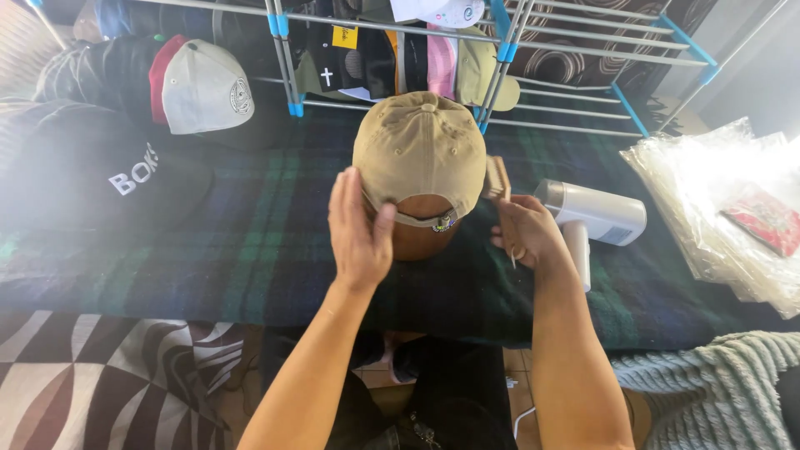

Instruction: Cleaning and restoring a tan baseball cap using a brush and a handheld steamer.

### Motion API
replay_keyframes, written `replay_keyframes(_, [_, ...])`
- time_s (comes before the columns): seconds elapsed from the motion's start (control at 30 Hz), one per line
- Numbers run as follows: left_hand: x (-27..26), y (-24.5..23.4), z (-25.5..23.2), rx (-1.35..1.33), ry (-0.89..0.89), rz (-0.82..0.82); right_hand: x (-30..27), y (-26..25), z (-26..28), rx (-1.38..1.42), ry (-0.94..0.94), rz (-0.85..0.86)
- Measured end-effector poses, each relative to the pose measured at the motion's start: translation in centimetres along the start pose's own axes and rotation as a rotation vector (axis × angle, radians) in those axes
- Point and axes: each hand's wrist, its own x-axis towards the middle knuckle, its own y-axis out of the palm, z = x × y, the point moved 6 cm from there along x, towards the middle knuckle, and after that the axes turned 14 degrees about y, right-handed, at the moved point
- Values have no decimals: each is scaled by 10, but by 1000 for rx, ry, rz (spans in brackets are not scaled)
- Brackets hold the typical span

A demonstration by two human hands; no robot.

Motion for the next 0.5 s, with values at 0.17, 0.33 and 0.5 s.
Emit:
replay_keyframes(0.17, [64,-3,39,-273,-501,91,32,-19,2,-584,-133,-238])
replay_keyframes(0.33, [95,23,78,-562,-750,258,46,-23,12,-1086,-378,-373])
replay_keyframes(0.5, [100,55,87,-833,-819,227,-28,20,89,-512,-666,-280])
